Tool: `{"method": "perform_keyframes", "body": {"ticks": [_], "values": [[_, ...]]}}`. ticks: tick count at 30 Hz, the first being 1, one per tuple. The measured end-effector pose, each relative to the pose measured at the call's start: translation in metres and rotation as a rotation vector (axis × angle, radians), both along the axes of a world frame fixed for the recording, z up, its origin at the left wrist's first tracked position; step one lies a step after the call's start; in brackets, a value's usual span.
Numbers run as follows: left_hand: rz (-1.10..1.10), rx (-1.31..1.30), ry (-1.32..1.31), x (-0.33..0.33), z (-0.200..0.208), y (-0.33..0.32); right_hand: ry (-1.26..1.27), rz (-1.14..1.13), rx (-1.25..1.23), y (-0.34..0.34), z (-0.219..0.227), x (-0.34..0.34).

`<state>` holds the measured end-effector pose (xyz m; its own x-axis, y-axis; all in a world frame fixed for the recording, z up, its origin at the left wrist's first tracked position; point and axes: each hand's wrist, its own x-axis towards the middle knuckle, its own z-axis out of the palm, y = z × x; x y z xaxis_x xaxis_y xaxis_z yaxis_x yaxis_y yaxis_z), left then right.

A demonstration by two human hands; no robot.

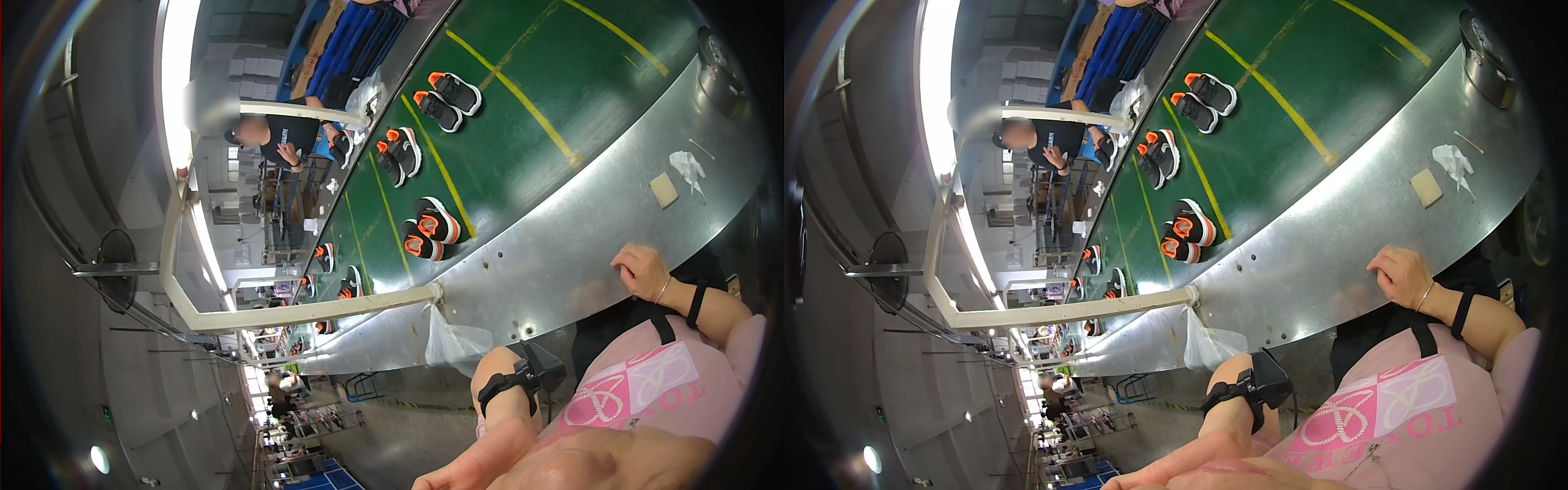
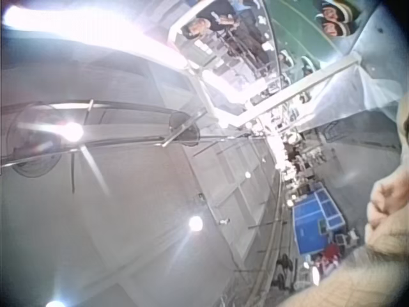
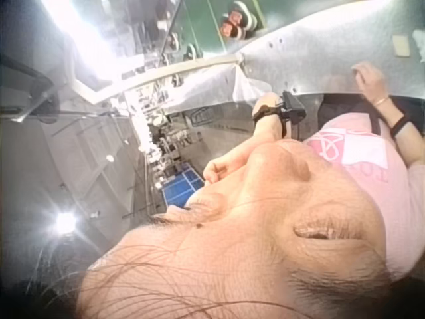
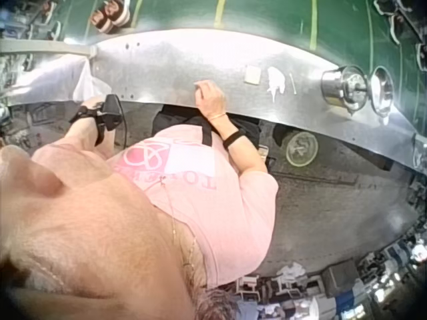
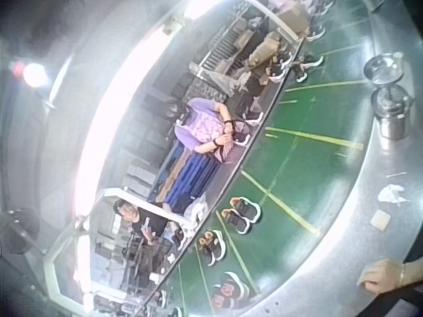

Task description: Inspect and clean shoes on a conveyor belt in a shoe manufacturing facility.

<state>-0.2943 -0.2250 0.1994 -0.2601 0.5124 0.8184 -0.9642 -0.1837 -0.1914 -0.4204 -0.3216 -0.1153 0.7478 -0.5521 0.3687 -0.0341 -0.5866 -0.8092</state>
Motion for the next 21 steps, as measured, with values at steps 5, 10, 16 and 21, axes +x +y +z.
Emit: {"method": "perform_keyframes", "body": {"ticks": [5, 10, 16, 21], "values": [[-0.031, -0.046, 0.016, -0.002, 0.001, -0.009, 0.009, 0.007, 0.004, -0.006, 0.004, -0.001], [-0.066, -0.099, 0.031, 0.001, -0.004, -0.017, 0.013, 0.015, 0.013, -0.009, 0.002, -0.001], [-0.087, -0.177, 0.039, 0.004, -0.009, -0.032, 0.016, 0.046, 0.029, -0.014, 0.002, 0.002], [-0.568, 0.393, 0.451, 0.065, -0.079, -0.041, 0.044, 0.077, 0.034, -0.019, -0.007, 0.009]]}}
